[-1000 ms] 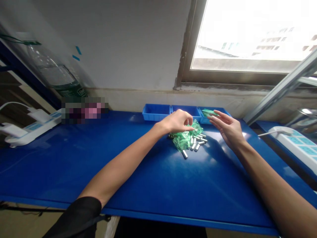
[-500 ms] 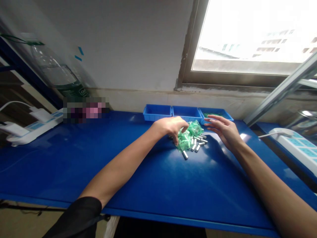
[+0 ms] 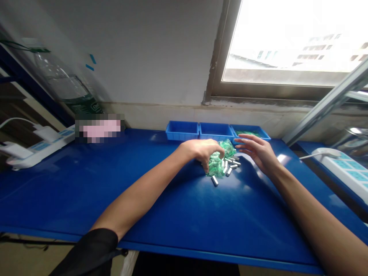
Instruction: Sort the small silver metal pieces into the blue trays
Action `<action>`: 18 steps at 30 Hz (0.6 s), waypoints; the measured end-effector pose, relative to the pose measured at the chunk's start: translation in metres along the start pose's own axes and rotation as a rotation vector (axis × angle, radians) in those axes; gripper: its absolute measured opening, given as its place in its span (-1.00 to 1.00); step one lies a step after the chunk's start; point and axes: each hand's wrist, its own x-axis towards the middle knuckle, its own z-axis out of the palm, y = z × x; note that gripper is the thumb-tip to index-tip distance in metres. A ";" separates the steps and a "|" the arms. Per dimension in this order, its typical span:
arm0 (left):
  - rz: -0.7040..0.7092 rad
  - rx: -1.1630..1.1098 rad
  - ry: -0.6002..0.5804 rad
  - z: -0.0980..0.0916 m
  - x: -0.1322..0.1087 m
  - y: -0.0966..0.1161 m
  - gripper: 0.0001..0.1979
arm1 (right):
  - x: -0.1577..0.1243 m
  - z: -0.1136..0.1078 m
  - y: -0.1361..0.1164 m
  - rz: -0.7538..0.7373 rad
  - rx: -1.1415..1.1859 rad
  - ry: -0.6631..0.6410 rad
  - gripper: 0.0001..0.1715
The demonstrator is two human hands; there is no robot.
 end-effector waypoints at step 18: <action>0.038 0.009 -0.016 0.001 0.006 -0.005 -0.89 | -0.002 0.000 0.002 -0.005 0.018 -0.079 -0.63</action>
